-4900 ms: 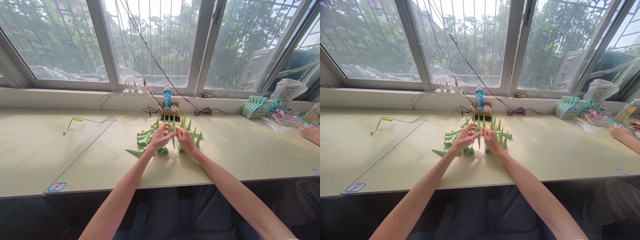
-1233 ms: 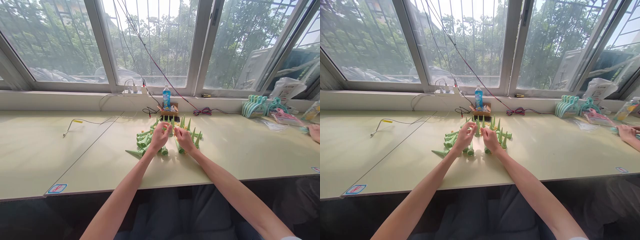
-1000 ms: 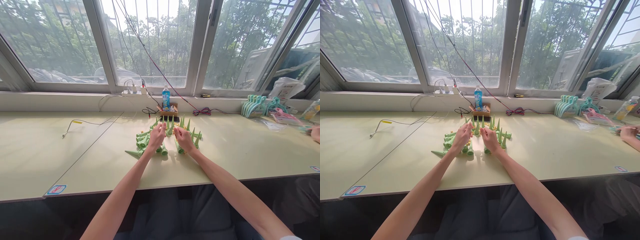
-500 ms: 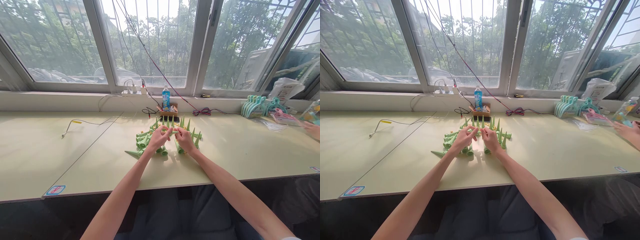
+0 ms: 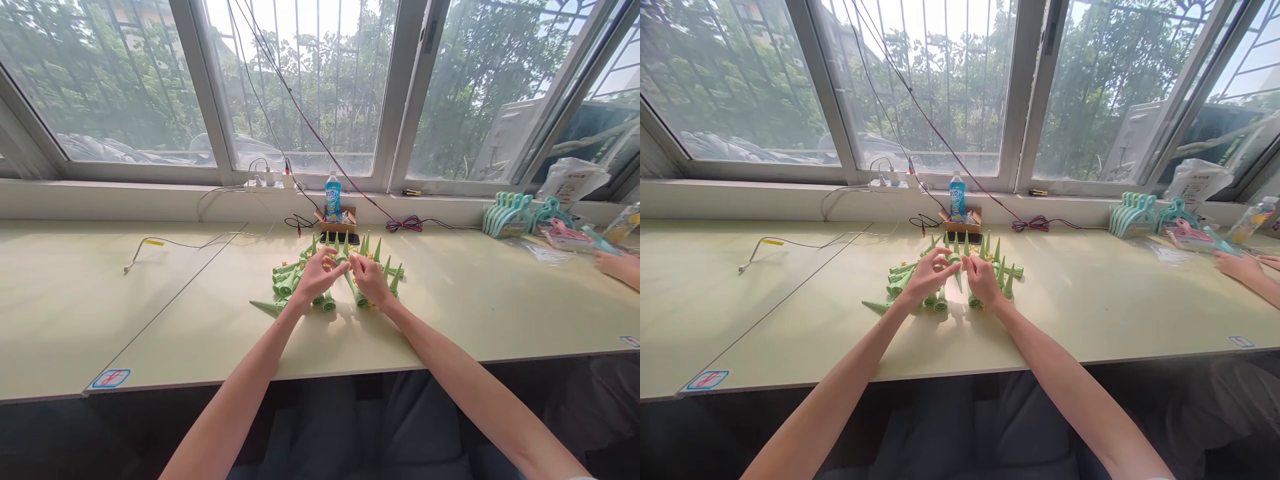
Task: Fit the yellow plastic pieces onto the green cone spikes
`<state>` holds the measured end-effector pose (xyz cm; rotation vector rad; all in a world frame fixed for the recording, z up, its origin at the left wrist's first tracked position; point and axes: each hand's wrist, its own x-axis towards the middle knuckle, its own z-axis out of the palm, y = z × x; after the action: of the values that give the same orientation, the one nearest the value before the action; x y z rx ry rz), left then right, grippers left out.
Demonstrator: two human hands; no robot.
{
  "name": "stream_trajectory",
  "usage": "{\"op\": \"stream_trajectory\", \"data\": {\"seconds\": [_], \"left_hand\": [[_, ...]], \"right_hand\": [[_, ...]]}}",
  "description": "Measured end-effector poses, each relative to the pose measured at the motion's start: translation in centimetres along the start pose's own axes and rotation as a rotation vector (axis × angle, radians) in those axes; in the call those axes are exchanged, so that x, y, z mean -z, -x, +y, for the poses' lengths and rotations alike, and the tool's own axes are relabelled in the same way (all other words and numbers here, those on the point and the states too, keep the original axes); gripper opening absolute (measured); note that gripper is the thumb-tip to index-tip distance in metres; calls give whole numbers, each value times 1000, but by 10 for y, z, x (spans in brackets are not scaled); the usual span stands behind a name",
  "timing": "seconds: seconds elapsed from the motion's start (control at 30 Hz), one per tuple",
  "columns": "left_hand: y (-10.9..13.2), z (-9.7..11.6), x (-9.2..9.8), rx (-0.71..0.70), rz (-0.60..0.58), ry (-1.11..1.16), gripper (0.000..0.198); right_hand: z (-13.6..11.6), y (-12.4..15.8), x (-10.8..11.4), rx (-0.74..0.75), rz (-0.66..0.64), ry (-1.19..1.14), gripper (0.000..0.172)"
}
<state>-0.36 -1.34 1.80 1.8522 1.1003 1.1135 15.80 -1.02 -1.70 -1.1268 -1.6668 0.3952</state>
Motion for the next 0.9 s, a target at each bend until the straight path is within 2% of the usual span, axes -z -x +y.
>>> {"op": "stream_trajectory", "data": {"seconds": [0.3,0.5,0.67,0.9], "left_hand": [[-1,-5,-3,-140,14,-74,36],[-2,-8,-5,-218,50,-167,35],[0,-6,-7,-219,82,-199,35],[0,-1,-6,-139,171,-146,42]], "right_hand": [[0,0,0,-10,-24,-12,50],[0,-1,-1,-13,-20,-10,53],[2,-1,-4,2,-30,-42,52],[-2,0,-2,31,-8,-28,49]]}}
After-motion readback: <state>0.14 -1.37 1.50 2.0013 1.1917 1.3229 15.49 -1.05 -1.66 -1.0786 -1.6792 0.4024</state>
